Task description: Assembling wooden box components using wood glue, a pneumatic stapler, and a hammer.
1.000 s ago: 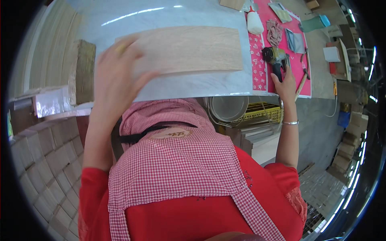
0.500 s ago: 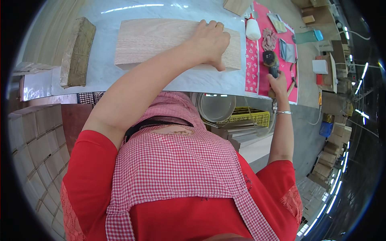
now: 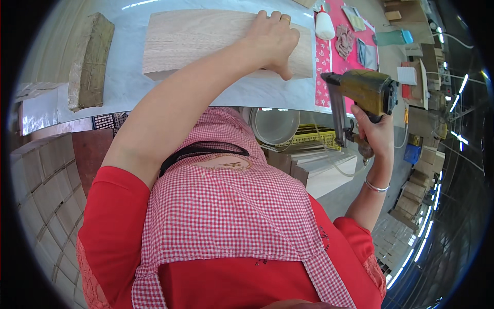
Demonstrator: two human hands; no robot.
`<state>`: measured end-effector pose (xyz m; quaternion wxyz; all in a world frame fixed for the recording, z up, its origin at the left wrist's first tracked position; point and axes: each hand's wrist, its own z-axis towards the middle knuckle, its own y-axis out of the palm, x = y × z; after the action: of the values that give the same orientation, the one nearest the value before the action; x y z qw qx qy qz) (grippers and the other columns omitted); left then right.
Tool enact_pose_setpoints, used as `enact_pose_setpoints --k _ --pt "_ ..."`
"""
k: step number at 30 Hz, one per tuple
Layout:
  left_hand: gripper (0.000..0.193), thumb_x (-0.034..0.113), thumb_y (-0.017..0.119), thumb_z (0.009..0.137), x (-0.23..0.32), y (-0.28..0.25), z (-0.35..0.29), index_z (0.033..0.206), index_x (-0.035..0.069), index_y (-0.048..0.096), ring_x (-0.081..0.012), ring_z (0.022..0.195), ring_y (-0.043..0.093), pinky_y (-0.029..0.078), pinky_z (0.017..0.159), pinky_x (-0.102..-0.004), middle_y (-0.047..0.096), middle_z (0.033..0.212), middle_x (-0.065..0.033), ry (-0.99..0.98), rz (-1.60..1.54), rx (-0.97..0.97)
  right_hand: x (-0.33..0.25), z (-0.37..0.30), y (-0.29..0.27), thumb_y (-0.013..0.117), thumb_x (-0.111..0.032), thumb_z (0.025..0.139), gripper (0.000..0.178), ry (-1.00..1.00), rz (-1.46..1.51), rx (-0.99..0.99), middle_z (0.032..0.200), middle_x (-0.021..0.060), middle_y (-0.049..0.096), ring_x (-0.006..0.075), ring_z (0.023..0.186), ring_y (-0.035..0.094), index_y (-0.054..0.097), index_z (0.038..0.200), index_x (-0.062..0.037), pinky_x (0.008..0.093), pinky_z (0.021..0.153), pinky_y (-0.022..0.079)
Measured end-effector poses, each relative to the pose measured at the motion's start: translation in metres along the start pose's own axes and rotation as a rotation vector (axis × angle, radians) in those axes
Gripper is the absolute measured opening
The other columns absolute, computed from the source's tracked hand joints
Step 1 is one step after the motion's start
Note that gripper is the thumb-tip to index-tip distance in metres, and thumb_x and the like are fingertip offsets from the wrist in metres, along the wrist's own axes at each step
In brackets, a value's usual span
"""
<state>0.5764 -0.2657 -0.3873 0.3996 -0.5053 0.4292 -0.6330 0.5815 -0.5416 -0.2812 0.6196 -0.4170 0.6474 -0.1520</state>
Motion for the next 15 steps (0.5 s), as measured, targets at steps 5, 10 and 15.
enact_pose_setpoints --k 5,10,15 --pt "0.072 0.043 0.084 0.053 -0.001 0.0 -0.001 0.11 0.002 0.067 -0.0359 0.122 0.051 0.038 0.102 -0.0491 0.056 0.127 -0.0258 -0.011 -0.016 0.007 -0.016 -0.003 0.013 0.077 -0.023 0.087 0.024 -0.002 -0.042 -0.077 0.059 -0.0031 0.054 0.0046 0.043 0.044 0.065 0.09 -0.0014 0.0234 0.039 0.034" --pt "0.072 0.043 0.084 0.054 -0.003 0.0 -0.001 0.11 0.003 0.067 -0.0354 0.122 0.051 0.038 0.102 -0.0496 0.056 0.127 -0.0256 -0.011 -0.012 0.01 -0.016 0.002 0.017 0.076 -0.022 0.087 0.024 0.01 -0.039 -0.092 0.061 -0.0033 0.054 0.0044 0.044 0.044 0.065 0.093 -0.0017 0.0226 0.039 0.034" --pt "0.071 0.044 0.084 0.054 -0.001 0.004 -0.001 0.11 0.003 0.067 -0.0348 0.122 0.051 0.038 0.101 -0.0487 0.057 0.127 -0.0252 -0.01 -0.014 0.025 -0.014 0.0 0.017 0.075 -0.021 0.088 0.024 0.06 -0.04 -0.108 0.062 -0.0031 0.054 0.0043 0.044 0.044 0.064 0.095 -0.0013 0.0224 0.039 0.034"
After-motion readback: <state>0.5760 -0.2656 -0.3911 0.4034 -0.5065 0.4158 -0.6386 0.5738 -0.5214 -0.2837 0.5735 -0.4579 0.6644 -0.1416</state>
